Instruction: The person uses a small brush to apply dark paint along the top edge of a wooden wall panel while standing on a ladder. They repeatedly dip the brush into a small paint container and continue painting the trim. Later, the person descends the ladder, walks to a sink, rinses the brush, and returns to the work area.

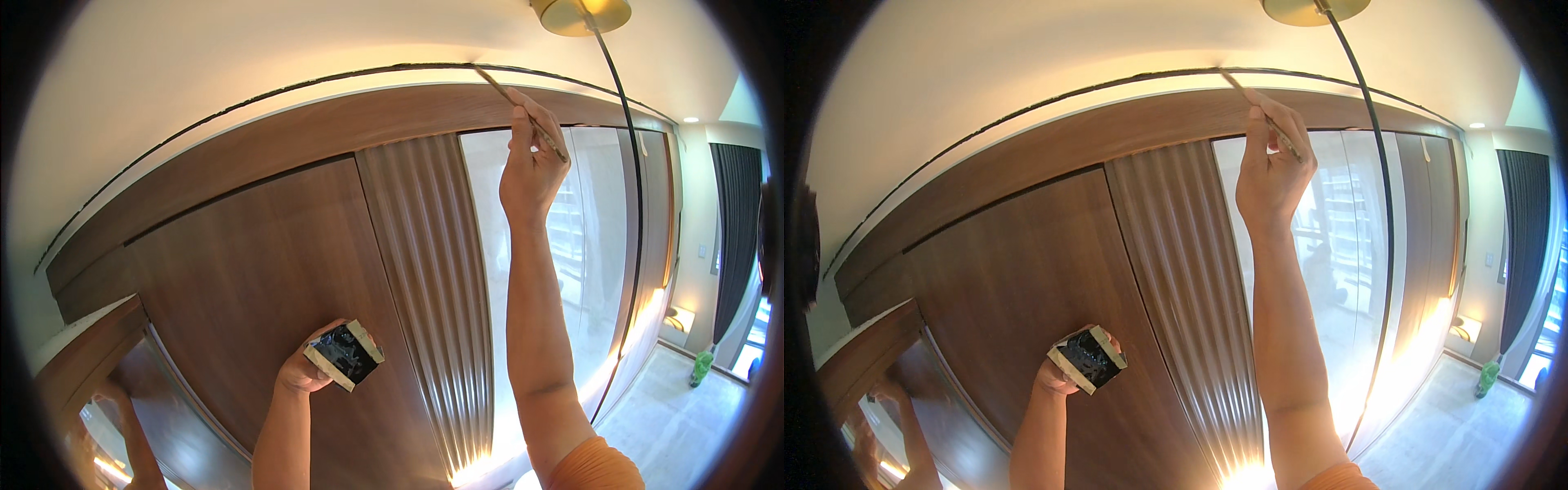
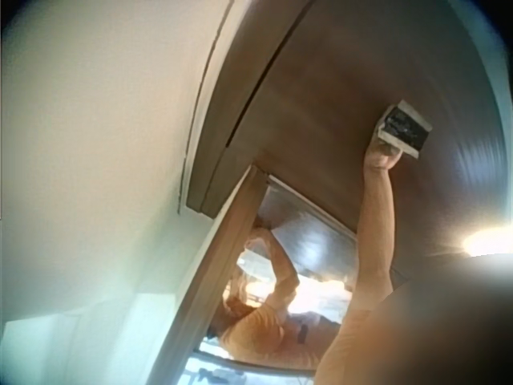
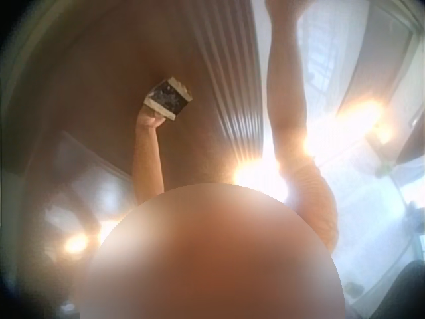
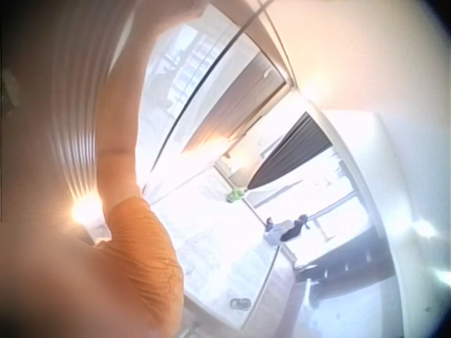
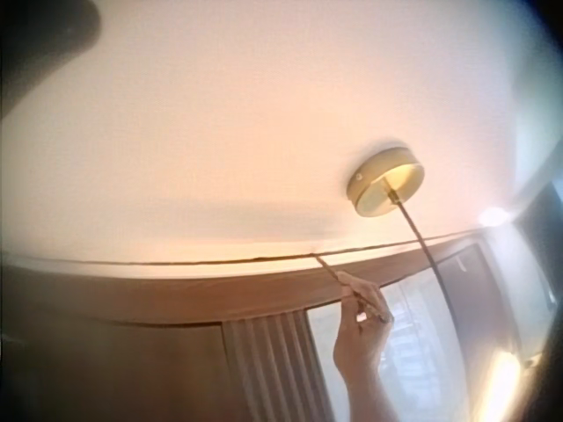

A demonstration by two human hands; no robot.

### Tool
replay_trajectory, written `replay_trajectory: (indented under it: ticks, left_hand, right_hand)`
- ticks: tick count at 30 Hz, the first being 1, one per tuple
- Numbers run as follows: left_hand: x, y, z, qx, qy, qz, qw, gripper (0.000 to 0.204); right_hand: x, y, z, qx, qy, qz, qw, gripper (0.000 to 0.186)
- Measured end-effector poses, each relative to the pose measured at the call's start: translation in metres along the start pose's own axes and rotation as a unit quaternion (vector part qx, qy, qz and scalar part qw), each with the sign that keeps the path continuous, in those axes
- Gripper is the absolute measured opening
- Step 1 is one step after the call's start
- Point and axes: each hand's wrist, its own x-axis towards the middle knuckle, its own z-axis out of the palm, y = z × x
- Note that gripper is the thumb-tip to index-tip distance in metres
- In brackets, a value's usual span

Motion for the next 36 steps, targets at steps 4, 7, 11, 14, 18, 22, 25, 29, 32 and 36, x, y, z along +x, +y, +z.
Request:
replay_trajectory:
  ticks: [4, 7, 11, 14, 18, 22, 25, 29, 32, 36]
  left_hand:
    - [0.000, 0.000, 0.003, -0.010, 0.002, 0.006, 1.000, 0.087]
    - [0.002, 0.000, 0.007, -0.013, 0.013, 0.012, 1.000, 0.086]
    - [0.003, 0.002, 0.011, -0.005, 0.017, 0.002, 1.000, 0.085]
    - [0.003, 0.001, 0.012, -0.015, 0.030, 0.005, 0.999, 0.086]
    - [0.002, 0.000, 0.010, 0.002, 0.034, 0.003, 0.999, 0.089]
    - [0.002, -0.001, 0.007, 0.010, 0.026, 0.008, 1.000, 0.089]
    - [0.002, -0.001, 0.007, 0.005, 0.020, 0.015, 1.000, 0.087]
    - [0.004, -0.001, 0.010, 0.021, 0.007, 0.025, 0.999, 0.083]
    - [0.005, 0.000, 0.011, 0.011, -0.001, 0.033, 0.999, 0.080]
    - [0.008, 0.001, 0.011, 0.020, -0.023, 0.046, 0.998, 0.077]
  right_hand:
    - [-0.011, -0.008, 0.007, -0.003, 0.019, -0.051, 0.998, 0.019]
    - [-0.030, -0.023, 0.019, 0.012, -0.029, -0.043, 0.999, 0.021]
    - [-0.049, -0.047, 0.041, 0.027, -0.058, -0.110, 0.992, 0.027]
    - [-0.062, -0.068, 0.053, 0.083, -0.091, -0.099, 0.987, 0.027]
    - [-0.067, -0.081, 0.055, 0.147, -0.143, -0.084, 0.975, 0.026]
    - [-0.051, -0.069, 0.046, 0.144, -0.120, -0.069, 0.980, 0.025]
    - [-0.034, -0.048, 0.030, 0.122, -0.090, -0.039, 0.988, 0.023]
    - [-0.012, -0.018, 0.005, 0.084, -0.058, 0.011, 0.995, 0.021]
    - [0.003, 0.006, -0.008, 0.048, -0.023, 0.029, 0.998, 0.020]
    - [0.016, 0.029, -0.021, 0.017, 0.012, 0.037, 0.999, 0.020]
